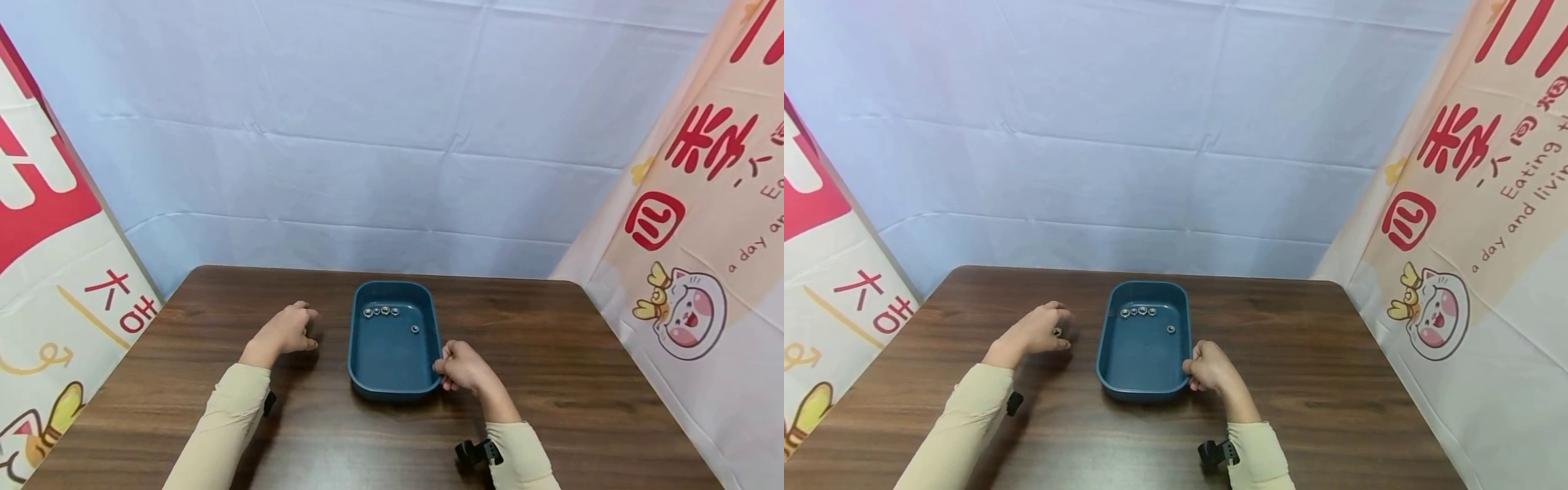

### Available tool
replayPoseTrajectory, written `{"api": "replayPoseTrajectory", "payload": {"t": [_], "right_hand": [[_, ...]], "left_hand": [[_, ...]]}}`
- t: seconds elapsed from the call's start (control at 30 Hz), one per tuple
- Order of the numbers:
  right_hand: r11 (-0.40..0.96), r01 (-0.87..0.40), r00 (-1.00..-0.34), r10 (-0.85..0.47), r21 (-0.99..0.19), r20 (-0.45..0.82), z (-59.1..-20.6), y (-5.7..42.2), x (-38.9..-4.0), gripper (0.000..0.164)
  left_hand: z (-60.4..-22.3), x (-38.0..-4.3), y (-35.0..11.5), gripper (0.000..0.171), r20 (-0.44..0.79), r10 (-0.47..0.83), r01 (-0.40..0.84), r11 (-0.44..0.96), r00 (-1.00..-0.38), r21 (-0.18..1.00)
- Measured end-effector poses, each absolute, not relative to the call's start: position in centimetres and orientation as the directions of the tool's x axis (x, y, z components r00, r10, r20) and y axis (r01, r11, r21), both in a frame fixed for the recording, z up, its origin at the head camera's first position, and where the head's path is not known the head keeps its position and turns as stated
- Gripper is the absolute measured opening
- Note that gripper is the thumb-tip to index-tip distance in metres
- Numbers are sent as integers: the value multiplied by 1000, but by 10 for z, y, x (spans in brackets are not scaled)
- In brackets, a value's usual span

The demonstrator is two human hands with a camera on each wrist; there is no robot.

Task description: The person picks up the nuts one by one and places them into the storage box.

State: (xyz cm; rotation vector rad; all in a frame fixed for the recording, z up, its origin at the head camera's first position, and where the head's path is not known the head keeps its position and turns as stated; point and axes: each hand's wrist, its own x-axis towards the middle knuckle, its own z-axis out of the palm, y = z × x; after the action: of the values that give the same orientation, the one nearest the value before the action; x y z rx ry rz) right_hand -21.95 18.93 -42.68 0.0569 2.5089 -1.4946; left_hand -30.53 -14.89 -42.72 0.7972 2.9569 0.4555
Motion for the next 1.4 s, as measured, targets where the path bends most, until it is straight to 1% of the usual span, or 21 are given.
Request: {"api": "replayPoseTrajectory", "payload": {"t": [0.17,0.33,0.47,0.6,0.73,0.83,0.9,1.03,1.13,1.33,1.4], "right_hand": [[477,156,-973,-75,-865,-217,-427,189,-222,14],[477,167,-973,-63,-863,-223,-427,189,-224,14],[477,162,-973,-70,-864,-221,-428,189,-225,14],[479,156,-974,-73,-864,-216,-429,189,-226,14],[484,146,-974,-82,-863,-210,-429,190,-226,14],[482,136,-974,-97,-866,-207,-430,190,-225,14],[478,133,-973,-102,-868,-205,-430,190,-224,14],[472,143,-974,-91,-870,-209,-431,190,-223,14],[474,156,-973,-78,-867,-217,-432,190,-222,14],[471,146,-976,-76,-870,-205,-433,190,-223,14],[467,137,-977,-81,-874,-196,-433,190,-223,14]], "left_hand": [[-434,-318,-158,51,-24,476,417,793,-879,444],[-440,-328,-168,59,-64,440,335,762,-896,554],[-445,-333,-176,61,-81,422,307,764,-903,567],[-451,-338,-182,55,-80,412,295,763,-908,576],[-460,-342,-189,47,-109,353,211,748,-929,629],[-466,-345,-193,42,-142,301,127,720,-943,682],[-468,-345,-194,40,-155,284,94,699,-946,709],[-470,-344,-193,39,-165,272,69,683,-948,727],[-470,-342,-191,38,-156,277,86,696,-948,713],[-468,-340,-187,27,-112,281,132,720,-953,681],[-468,-339,-187,24,-100,266,130,722,-959,680]]}}
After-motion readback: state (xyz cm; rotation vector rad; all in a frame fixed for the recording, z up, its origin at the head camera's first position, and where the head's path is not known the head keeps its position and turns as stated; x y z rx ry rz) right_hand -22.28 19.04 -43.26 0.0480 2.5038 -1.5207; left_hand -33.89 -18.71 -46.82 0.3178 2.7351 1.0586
